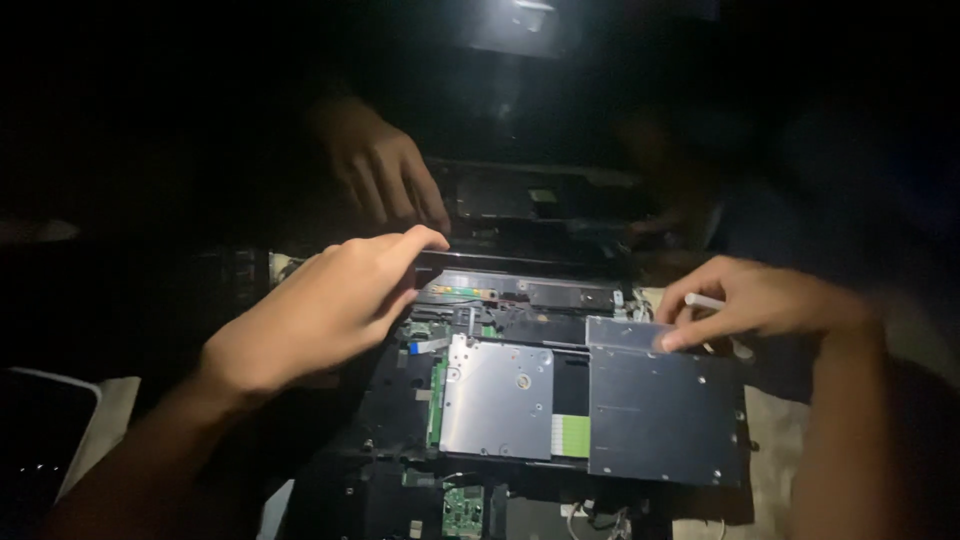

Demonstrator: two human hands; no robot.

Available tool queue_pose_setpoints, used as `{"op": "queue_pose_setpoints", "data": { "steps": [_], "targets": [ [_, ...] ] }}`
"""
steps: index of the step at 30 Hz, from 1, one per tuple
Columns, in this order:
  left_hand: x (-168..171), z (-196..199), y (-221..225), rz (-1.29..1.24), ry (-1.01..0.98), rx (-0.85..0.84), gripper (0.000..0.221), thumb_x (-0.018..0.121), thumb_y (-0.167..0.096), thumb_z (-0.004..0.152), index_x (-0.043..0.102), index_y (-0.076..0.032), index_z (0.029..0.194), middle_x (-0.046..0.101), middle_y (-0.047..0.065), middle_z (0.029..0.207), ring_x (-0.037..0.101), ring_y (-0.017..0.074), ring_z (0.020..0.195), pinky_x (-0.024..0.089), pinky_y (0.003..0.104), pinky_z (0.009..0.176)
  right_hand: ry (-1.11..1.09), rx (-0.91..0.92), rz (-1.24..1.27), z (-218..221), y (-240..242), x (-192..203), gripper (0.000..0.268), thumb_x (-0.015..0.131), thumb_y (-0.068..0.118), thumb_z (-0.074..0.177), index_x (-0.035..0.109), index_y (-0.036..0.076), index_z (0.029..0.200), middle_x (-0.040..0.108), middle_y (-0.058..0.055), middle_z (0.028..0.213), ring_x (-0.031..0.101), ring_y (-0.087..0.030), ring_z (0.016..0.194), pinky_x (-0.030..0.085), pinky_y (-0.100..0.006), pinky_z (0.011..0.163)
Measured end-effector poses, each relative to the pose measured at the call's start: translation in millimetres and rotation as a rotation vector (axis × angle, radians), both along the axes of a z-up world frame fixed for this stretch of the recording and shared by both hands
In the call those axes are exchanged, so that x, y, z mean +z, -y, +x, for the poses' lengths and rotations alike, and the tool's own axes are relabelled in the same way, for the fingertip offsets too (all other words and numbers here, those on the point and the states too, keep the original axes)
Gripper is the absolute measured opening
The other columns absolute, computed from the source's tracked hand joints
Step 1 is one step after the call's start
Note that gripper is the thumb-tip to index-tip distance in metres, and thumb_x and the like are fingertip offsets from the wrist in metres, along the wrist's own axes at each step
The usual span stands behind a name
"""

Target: Repairing a laptop by manipulating internal components and connectors

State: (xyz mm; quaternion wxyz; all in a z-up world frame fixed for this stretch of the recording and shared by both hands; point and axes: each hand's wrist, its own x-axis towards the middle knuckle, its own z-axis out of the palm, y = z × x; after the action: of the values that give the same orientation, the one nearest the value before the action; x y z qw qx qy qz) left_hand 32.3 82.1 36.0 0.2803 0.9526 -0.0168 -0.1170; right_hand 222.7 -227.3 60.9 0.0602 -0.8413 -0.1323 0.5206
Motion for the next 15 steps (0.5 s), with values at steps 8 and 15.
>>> {"op": "queue_pose_setpoints", "data": {
  "steps": [8,15],
  "targets": [
    [-4.5,-7.0,-3.7,0.186,0.056,0.028,0.029,0.062,-0.019,0.094,0.053,-0.018,0.121,0.074,0.012,0.105,0.071,0.0431,0.093,0.053,0.058,0.070,-0.099,0.033,0.180,41.6,40.7,-72.3,0.019,0.093,0.016,0.075,0.092,-0.001,0.083,0.080,-0.011,0.078,0.069,-0.020,0.072,0.047,-0.032,0.069],
    [39.7,-51.4,5.3,0.235,0.009,-0.066,0.016,0.054,-0.030,0.107,0.053,-0.014,0.106,0.068,0.009,0.093,0.069,0.0386,0.079,0.053,0.056,0.060,-0.208,-0.134,0.405,97.8,111.5,-148.6,0.024,0.088,-0.002,0.070,0.094,-0.014,0.090,0.090,-0.029,0.089,0.080,-0.039,0.079,0.055,-0.048,0.073]
  ]
}}
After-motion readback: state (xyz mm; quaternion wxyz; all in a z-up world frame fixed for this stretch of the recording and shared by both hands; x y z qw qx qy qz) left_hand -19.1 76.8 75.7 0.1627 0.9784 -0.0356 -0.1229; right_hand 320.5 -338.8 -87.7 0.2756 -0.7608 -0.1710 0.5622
